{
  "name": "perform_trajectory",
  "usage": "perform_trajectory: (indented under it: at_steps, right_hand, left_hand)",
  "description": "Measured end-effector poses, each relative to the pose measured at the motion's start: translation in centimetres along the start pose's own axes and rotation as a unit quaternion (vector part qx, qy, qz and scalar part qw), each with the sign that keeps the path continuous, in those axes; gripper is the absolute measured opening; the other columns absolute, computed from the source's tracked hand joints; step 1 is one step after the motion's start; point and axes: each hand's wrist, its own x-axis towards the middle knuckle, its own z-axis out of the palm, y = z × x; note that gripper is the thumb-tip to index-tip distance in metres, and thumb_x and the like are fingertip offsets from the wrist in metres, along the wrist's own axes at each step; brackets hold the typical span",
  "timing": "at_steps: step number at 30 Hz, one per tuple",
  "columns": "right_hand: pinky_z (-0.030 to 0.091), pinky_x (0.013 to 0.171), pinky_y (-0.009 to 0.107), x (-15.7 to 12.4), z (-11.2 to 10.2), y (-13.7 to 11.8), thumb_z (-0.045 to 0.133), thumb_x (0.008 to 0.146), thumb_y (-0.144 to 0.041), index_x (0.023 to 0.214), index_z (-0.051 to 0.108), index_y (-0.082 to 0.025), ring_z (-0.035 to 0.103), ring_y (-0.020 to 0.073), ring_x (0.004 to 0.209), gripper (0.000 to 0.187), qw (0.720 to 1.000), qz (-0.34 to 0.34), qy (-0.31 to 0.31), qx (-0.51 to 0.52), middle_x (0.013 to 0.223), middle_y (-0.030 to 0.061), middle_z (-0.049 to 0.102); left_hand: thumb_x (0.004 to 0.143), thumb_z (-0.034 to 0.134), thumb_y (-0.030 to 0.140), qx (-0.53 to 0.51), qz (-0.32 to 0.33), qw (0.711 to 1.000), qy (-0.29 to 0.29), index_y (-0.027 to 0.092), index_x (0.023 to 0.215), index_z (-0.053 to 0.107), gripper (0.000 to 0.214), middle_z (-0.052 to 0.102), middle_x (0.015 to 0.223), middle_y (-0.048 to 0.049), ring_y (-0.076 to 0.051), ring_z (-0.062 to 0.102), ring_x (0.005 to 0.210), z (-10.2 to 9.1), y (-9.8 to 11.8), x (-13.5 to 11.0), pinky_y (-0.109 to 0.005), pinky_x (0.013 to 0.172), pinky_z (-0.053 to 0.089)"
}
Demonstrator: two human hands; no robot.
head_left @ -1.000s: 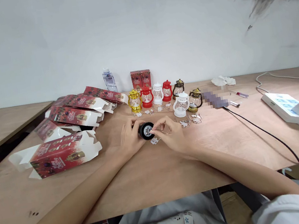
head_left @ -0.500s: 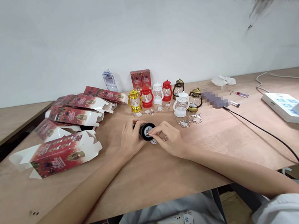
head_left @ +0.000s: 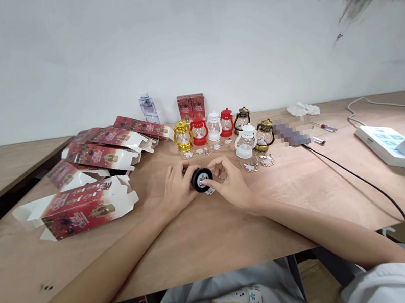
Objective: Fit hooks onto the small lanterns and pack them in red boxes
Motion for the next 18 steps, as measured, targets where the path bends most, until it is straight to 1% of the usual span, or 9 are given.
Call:
perform_trajectory:
  at_steps: [3,6,8,9,11,12,14,16,18]
  right_hand:
    - [0.048,0.072,0.03,0.2,0.4,1.1,0.075,0.065,-0.027,0.095,0.049,-0.021,0.053,0.0131,0.076,0.04,0.995,0.079,0.002,0.058,0.096,0.0015,0.058]
    - [0.048,0.072,0.03,0.2,0.7,2.1,0.076,0.061,-0.028,0.095,0.049,-0.021,0.054,0.0141,0.079,0.044,0.983,0.139,-0.024,0.12,0.096,0.0022,0.058]
    - [0.048,0.074,0.031,0.2,0.7,2.6,0.074,0.063,-0.029,0.096,0.048,-0.021,0.054,0.0151,0.083,0.042,0.977,0.155,-0.043,0.143,0.096,0.0024,0.058]
    - [0.047,0.077,0.032,0.3,0.6,2.7,0.071,0.066,-0.029,0.097,0.048,-0.021,0.054,0.0155,0.086,0.039,0.976,0.15,-0.051,0.147,0.098,0.0025,0.057]
    - [0.046,0.083,0.034,0.4,0.1,2.7,0.065,0.072,-0.027,0.098,0.048,-0.022,0.054,0.0162,0.091,0.032,0.982,0.111,-0.065,0.136,0.101,0.0027,0.056]
    - [0.045,0.086,0.035,0.5,-0.2,2.7,0.062,0.074,-0.025,0.098,0.048,-0.022,0.053,0.0168,0.094,0.028,0.987,0.083,-0.074,0.117,0.102,0.003,0.056]
    - [0.042,0.091,0.038,0.6,-0.9,2.6,0.059,0.075,-0.02,0.099,0.048,-0.022,0.052,0.0186,0.098,0.026,0.992,0.028,-0.112,0.041,0.103,0.0038,0.057]
    - [0.039,0.091,0.041,0.7,-1.5,2.5,0.059,0.075,-0.017,0.099,0.051,-0.021,0.05,0.0212,0.099,0.025,0.983,-0.008,-0.173,-0.063,0.103,0.0046,0.06]
    - [0.038,0.09,0.042,0.6,-1.9,2.3,0.061,0.076,-0.016,0.098,0.054,-0.02,0.049,0.0237,0.099,0.024,0.96,-0.035,-0.228,-0.156,0.102,0.0053,0.063]
  left_hand:
    - [0.083,0.055,0.028,-0.001,0.002,1.0,0.004,0.019,0.1,0.062,0.02,0.057,0.097,-0.0095,-0.023,0.055,0.089,0.0,0.0,0.0,-0.034,0.073,0.04]
    - [0.082,0.057,0.026,0.003,0.009,1.0,0.014,0.02,0.099,0.064,0.019,0.058,0.097,-0.0091,-0.023,0.054,0.089,0.0,0.0,0.0,-0.034,0.072,0.039]
    - [0.082,0.057,0.025,0.009,0.008,1.0,0.016,0.02,0.098,0.065,0.019,0.058,0.097,-0.009,-0.024,0.054,0.09,0.1,0.0,0.0,-0.034,0.073,0.039]
    - [0.082,0.057,0.025,0.012,0.006,1.0,0.017,0.02,0.097,0.066,0.018,0.058,0.097,-0.0089,-0.023,0.054,0.091,0.1,-0.1,0.0,-0.035,0.073,0.04]
    - [0.081,0.058,0.023,0.018,-0.004,1.0,0.019,0.02,0.098,0.065,0.019,0.058,0.098,-0.0088,-0.023,0.054,0.091,0.1,-0.4,0.0,-0.035,0.075,0.04]
    - [0.079,0.058,0.021,0.021,-0.014,1.0,0.017,0.02,0.098,0.065,0.02,0.058,0.099,-0.0086,-0.023,0.054,0.092,0.1,-0.6,0.0,-0.035,0.076,0.04]
    - [0.076,0.059,0.018,0.024,-0.041,0.999,0.008,0.021,0.1,0.064,0.024,0.057,0.101,-0.0082,-0.023,0.054,0.094,0.0,-1.2,0.0,-0.035,0.078,0.041]
    - [0.075,0.06,0.017,0.021,-0.07,0.997,0.0,0.021,0.102,0.062,0.028,0.055,0.104,-0.008,-0.023,0.054,0.097,-0.1,-1.7,0.1,-0.035,0.08,0.042]
    - [0.075,0.06,0.018,0.016,-0.093,0.996,-0.001,0.02,0.103,0.061,0.028,0.054,0.106,-0.0081,-0.024,0.054,0.098,-0.2,-2.0,0.1,-0.035,0.081,0.042]
